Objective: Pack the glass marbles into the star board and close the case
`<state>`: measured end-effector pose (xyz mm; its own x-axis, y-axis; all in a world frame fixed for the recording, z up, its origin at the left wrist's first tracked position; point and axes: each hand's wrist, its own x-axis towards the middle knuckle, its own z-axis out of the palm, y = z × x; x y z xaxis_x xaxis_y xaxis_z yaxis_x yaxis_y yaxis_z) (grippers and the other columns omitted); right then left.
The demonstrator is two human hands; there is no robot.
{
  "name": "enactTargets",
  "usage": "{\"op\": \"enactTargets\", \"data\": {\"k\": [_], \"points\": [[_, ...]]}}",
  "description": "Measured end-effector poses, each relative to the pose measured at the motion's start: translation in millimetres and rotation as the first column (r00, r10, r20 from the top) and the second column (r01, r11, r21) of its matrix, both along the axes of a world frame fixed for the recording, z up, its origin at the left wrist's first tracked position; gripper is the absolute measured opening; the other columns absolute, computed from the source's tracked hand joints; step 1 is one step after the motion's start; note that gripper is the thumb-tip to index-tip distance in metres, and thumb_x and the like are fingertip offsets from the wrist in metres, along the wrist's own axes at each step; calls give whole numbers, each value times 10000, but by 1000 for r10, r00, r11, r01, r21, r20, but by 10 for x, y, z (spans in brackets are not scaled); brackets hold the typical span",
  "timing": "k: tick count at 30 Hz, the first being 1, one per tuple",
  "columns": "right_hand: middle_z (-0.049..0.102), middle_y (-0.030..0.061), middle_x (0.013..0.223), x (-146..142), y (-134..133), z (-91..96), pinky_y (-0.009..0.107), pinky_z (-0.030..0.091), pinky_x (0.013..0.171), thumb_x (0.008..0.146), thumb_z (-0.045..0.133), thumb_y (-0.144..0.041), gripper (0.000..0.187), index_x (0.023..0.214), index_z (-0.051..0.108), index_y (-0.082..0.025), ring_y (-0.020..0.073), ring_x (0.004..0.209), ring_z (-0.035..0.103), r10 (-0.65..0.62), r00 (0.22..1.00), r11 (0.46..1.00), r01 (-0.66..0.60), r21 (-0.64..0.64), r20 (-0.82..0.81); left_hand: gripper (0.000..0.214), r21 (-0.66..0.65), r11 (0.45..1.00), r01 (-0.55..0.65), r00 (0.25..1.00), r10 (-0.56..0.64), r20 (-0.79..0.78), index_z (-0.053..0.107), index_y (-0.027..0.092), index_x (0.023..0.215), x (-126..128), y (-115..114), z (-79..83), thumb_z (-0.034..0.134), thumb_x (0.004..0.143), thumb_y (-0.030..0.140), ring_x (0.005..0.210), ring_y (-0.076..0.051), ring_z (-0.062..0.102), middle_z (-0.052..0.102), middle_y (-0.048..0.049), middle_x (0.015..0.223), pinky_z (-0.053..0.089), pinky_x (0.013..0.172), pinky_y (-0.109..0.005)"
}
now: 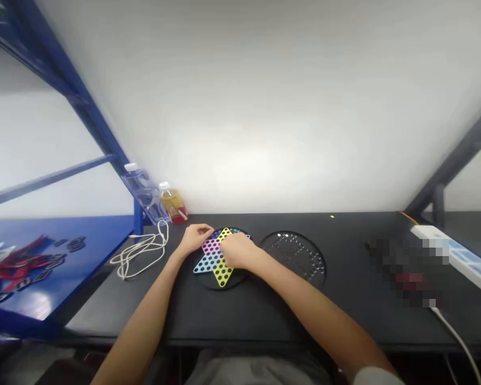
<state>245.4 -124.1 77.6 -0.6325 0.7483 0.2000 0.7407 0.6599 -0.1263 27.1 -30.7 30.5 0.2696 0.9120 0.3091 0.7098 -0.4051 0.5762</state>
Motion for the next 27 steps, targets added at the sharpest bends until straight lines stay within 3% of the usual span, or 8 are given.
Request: {"op": "enactTargets", "data": {"k": [4,7,12,15,18,21,27], "points": [[688,137,908,52,-142,22,282,406,648,787,576,-193,174,834,738,-152,226,785,619,47,998,999,-48,23,45,294,-2,1000,-4,1000,4,12,768,189,860,4,-10,-14,567,798,394,650,-169,630,742,-42,780,460,633,-262],[671,79,884,226,-60,35,266,410,691,808,546,-167,228,917,744,-198,195,804,599,39,992,998,-44,-45,-117,296,-11,1000,-6,1000,6,28,768,184,861,5,-10,-14,571,795,395,656,-170,633,743,-44,782,461,635,-260],[626,24,730,798,86,-15,262,406,671,792,566,-130,238,916,756,-203,145,668,541,-170,851,985,149,-82,-496,296,-30,999,-18,999,19,31,768,183,850,4,-1,-11,578,787,401,678,-174,645,746,-42,788,467,641,-253],[633,22,731,1187,-11,-115,262,408,626,770,616,-168,171,864,755,-199,140,642,534,-215,802,975,149,-163,-557,300,-26,999,-28,999,29,38,770,182,856,7,9,-26,575,785,398,675,-174,644,745,-41,787,468,646,-254],[664,35,775,1461,-160,-224,268,436,643,768,643,-204,120,826,746,-181,150,678,569,-232,798,948,58,-312,-557,304,-29,999,-45,998,46,49,771,174,847,5,15,-48,581,779,401,662,-173,639,742,-46,773,468,640,-254],[669,40,776,1548,-243,-293,270,447,644,771,661,-223,106,815,744,-174,155,683,581,-235,803,915,-7,-403,-547,317,-40,998,-52,997,54,62,770,169,849,0,12,-54,586,777,417,671,-176,643,740,-51,764,471,639,-252],[663,34,813,1393,-216,-348,257,445,647,757,667,-170,188,919,760,-197,141,679,566,-142,846,905,-99,-413,-514,316,-42,997,-67,997,69,44,771,176,857,4,1,-17,592,777,425,664,-177,646,739,-48,752,465,633,-252]]}}
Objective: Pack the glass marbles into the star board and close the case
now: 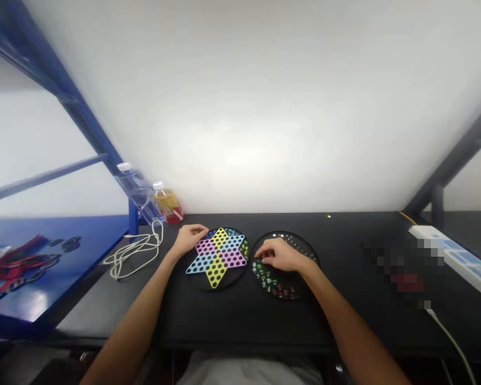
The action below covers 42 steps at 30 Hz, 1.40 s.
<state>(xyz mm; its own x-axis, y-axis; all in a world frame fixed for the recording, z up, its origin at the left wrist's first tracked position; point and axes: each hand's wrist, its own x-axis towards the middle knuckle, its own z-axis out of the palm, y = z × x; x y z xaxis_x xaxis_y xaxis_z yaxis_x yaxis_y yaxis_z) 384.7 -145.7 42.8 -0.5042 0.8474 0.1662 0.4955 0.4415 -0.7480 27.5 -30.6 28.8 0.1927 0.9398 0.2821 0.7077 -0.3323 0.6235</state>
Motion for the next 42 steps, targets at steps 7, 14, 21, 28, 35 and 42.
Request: {"op": "enactTargets", "data": {"k": [7,14,21,28,35,42], "points": [[663,27,760,16,62,-70,258,429,641,794,618,-181,102,813,718,-169,141,663,559,-99,995,994,99,41,-20,328,-7,1000,-9,1000,9,-4,771,173,863,-7,9,1,595,771,434,636,-177,639,731,-48,713,457,614,-253],[659,40,892,-11,54,-76,255,436,637,744,688,-191,202,934,756,-202,130,671,534,45,999,999,-45,17,-28,314,6,1000,-12,1000,12,-11,772,179,842,5,-1,4,595,769,427,620,-167,628,730,-41,712,461,626,-254],[627,29,784,0,67,-66,266,419,613,769,690,-297,157,873,711,-182,139,665,524,-105,960,988,70,-140,-261,302,-4,1000,-1,1000,1,-4,770,184,839,8,0,-2,588,772,416,639,-173,640,732,-40,719,461,634,-255],[576,31,822,-91,19,-20,233,359,487,822,616,-451,316,1011,598,-198,129,627,492,-303,711,845,-108,-523,-635,302,16,1000,-4,1000,4,-16,771,187,838,6,3,-9,582,770,413,645,-174,639,735,-38,734,453,619,-252],[408,-62,542,-68,-64,38,231,260,507,735,722,-360,201,789,687,-170,86,521,346,-99,994,979,87,-182,-54,300,15,1000,-5,1000,6,-21,774,183,836,9,0,-1,579,760,397,659,-178,639,738,-45,749,464,643,-258],[451,-49,534,-59,-80,34,237,274,513,761,675,-334,172,766,695,-163,93,516,376,-48,997,983,57,-172,54,295,4,1000,4,1000,-4,-11,773,180,831,29,-14,18,577,762,390,656,-181,641,741,-45,753,465,637,-260]]}}
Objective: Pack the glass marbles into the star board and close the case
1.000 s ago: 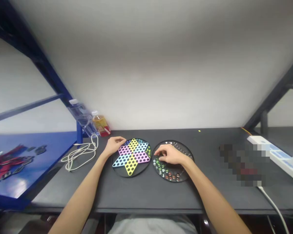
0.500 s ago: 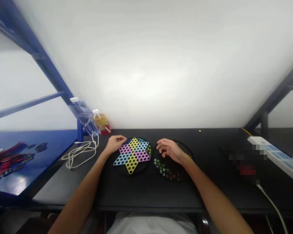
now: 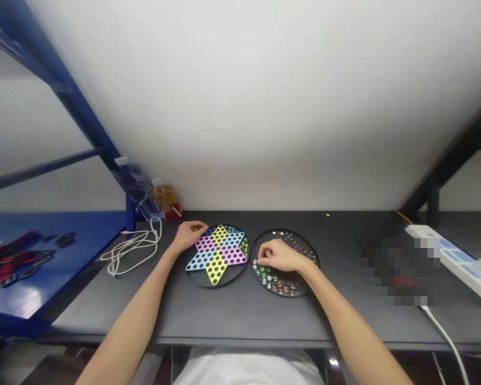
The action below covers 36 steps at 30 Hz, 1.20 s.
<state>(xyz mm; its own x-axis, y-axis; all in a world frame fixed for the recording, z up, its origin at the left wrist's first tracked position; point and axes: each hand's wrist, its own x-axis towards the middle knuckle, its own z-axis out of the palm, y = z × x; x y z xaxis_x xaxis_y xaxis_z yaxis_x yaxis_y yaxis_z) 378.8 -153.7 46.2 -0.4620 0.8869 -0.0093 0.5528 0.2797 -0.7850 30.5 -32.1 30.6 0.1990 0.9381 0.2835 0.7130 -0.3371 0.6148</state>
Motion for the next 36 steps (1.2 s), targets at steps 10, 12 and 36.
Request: {"op": "enactTargets", "data": {"k": [10,12,36], "points": [[377,-34,611,132,103,22,207,121,381,819,561,-537,341,802,524,-197,86,467,264,-397,517,898,45,-439,-759,296,-2,1000,12,1000,-12,12,774,183,835,-4,7,3,585,759,398,688,-187,650,746,-48,779,469,662,-264],[400,-26,615,125,116,0,210,114,371,815,557,-587,404,734,498,-195,81,458,265,-428,538,890,110,-443,-726,291,-5,1000,6,1000,-6,5,774,184,837,-5,5,4,584,760,391,678,-185,646,743,-45,764,466,661,-265],[253,-94,527,108,102,-26,224,157,414,758,704,-461,311,798,573,-182,66,444,169,-305,725,934,101,-342,-618,293,-3,1000,19,1000,-19,19,774,187,842,-9,26,-23,588,761,399,661,-181,647,742,-44,759,466,633,-258]]}}
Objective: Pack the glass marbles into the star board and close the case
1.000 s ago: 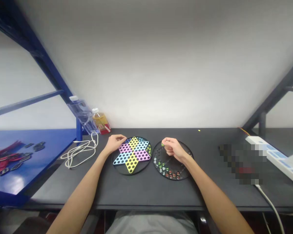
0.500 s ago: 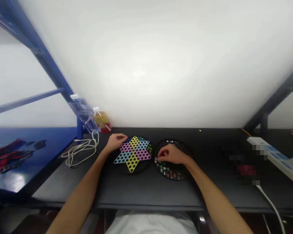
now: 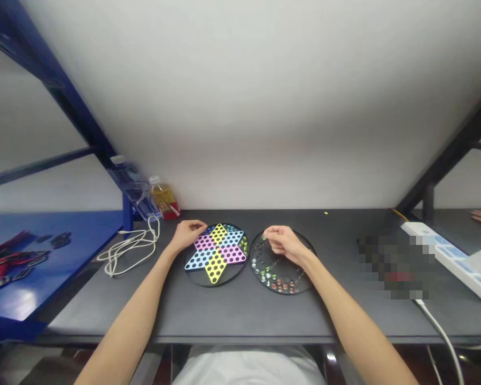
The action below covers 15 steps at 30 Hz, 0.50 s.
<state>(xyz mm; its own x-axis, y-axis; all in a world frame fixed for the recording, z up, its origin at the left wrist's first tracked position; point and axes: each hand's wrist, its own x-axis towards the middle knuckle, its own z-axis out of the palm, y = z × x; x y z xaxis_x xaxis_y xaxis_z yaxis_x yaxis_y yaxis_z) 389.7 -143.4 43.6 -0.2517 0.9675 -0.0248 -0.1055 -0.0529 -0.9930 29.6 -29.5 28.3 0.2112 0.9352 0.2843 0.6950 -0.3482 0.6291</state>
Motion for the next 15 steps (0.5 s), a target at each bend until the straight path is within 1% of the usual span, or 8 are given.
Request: {"op": "enactTargets", "data": {"k": [2,3,5,7,10,12,13,15], "points": [[225,-86,538,34,51,2,228,151,400,777,666,-481,320,756,517,-199,80,453,156,-69,978,997,60,-52,-194,292,5,1000,-10,1000,10,-9,774,187,838,2,0,3,587,761,397,664,-184,649,744,-45,760,465,633,-259],[235,-76,542,48,72,4,231,165,394,791,631,-505,332,740,497,-205,89,453,175,-101,962,994,86,-71,-254,290,10,1000,-12,1000,12,-16,774,187,835,4,-1,5,587,762,395,676,-187,653,745,-46,766,466,641,-260],[298,-49,556,64,101,3,238,203,385,821,542,-577,382,729,477,-212,102,454,231,-144,943,987,116,-109,-300,285,15,1000,-12,1000,12,-23,774,188,832,8,-6,12,587,761,391,704,-194,661,749,-48,782,470,656,-260],[368,-25,586,58,109,-14,239,228,382,837,483,-631,435,715,459,-214,104,457,275,-154,947,984,123,-127,-283,282,11,1000,-13,1000,13,-21,774,191,835,10,-10,16,585,762,387,708,-195,663,748,-45,779,470,656,-260],[344,-44,551,35,83,-46,226,173,368,812,544,-641,479,643,401,-216,81,428,243,-164,972,984,150,-96,-169,273,5,1000,-13,1000,13,-16,773,193,835,10,-10,14,584,762,376,693,-192,659,745,-40,765,465,646,-260],[300,-69,502,38,43,-39,221,129,376,770,635,-603,485,605,406,-209,63,412,202,-139,990,990,139,-34,-3,271,5,1000,-11,1000,12,-21,772,193,834,8,-6,8,583,764,374,679,-188,654,742,-37,757,460,643,-260],[308,-72,484,48,19,-20,221,130,385,747,674,-578,474,591,438,-198,57,410,207,-102,989,995,102,11,108,270,3,1000,-12,1000,12,-22,771,193,832,6,-4,5,583,765,375,675,-186,652,741,-36,754,458,641,-259],[392,-53,474,80,-31,47,225,180,414,708,726,-526,423,582,542,-167,61,429,279,-2,944,994,-33,101,331,271,2,1000,-17,1000,17,-26,770,194,830,2,2,-4,585,765,380,668,-184,649,738,-33,745,455,636,-259]]}}
